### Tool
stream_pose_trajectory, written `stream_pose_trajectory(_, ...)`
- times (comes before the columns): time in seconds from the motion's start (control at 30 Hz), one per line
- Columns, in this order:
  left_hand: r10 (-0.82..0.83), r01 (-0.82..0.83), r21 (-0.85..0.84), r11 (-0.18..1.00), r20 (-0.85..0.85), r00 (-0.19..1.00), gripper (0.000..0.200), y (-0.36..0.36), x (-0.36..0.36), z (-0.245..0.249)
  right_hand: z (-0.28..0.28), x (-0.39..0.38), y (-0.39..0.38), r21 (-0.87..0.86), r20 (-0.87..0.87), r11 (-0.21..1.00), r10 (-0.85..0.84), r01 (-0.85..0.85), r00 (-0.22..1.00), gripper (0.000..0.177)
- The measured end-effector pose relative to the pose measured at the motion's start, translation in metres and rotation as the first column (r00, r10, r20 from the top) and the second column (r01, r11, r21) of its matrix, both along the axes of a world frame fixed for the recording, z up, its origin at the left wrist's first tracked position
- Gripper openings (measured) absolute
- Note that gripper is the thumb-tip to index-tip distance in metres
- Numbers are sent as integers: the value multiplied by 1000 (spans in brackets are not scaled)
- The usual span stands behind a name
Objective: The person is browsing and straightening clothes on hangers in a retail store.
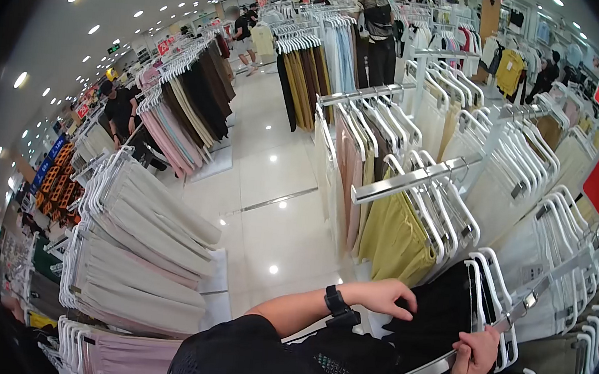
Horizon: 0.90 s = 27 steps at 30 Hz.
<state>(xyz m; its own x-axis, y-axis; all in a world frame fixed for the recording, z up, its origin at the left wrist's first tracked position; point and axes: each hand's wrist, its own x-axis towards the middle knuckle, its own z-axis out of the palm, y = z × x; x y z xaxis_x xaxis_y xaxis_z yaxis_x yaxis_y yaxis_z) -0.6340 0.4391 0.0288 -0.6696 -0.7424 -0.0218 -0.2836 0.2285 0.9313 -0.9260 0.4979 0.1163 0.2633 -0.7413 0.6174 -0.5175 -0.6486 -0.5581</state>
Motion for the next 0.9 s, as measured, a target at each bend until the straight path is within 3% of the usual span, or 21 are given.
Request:
stream_pose_trajectory(0.1, 256, -202, -165, 965, 449, 856, 39, -3, 22, -120, 0, 4, 1, -15, 16, 1000, -23, 24, 1000, 27)
stream_pose_trajectory(0.33, 158, -356, 157, 921, 684, 712, 47, 82, 119, -412, 8, 9, 2, -11, -21, 1000, -14, 14, 1000, 24)
stream_pose_trajectory(0.37, 91, -467, 321, 824, 738, 669, 49, 102, 136, -418, 27, 14, 4, -2, -78, 1000, 15, -15, 997, 24)
stream_pose_trajectory(0.5, 87, -575, 319, 754, 818, 568, 52, 178, 196, -444, 29, 18, 5, 34, -99, 999, -10, 13, 995, 22)
stream_pose_trajectory(0.57, 127, -700, 411, 584, 805, 579, 53, 202, 222, -456, 33, 27, 5, -20, -91, 1000, -16, 15, 996, 21)
stream_pose_trajectory(0.6, 176, -740, 379, 556, 816, 550, 52, 211, 230, -444, 32, 26, 5, -21, -98, 999, -37, 36, 994, 21)
stream_pose_trajectory(0.7, 179, -777, 363, 514, 840, 512, 51, 216, 246, -419, 32, 31, 5, 12, -86, 996, -86, 87, 993, 22)
stream_pose_trajectory(0.77, 191, -785, 346, 515, 846, 498, 48, 212, 255, -433, 25, 27, 7, 66, -61, 989, -132, 136, 989, 24)
stream_pose_trajectory(0.8, 193, -778, 358, 517, 836, 514, 46, 204, 259, -439, 19, 19, 7, 87, -71, 989, -118, 124, 990, 19)
stream_pose_trajectory(0.83, 196, -768, 373, 520, 824, 532, 44, 197, 258, -444, -8, 14, 0, 77, 44, 976, -207, 203, 977, 22)
stream_pose_trajectory(0.9, 219, -731, 382, 565, 785, 579, 41, 176, 254, -447, -25, -2, 0, 79, 90, 982, -180, 173, 980, 23)
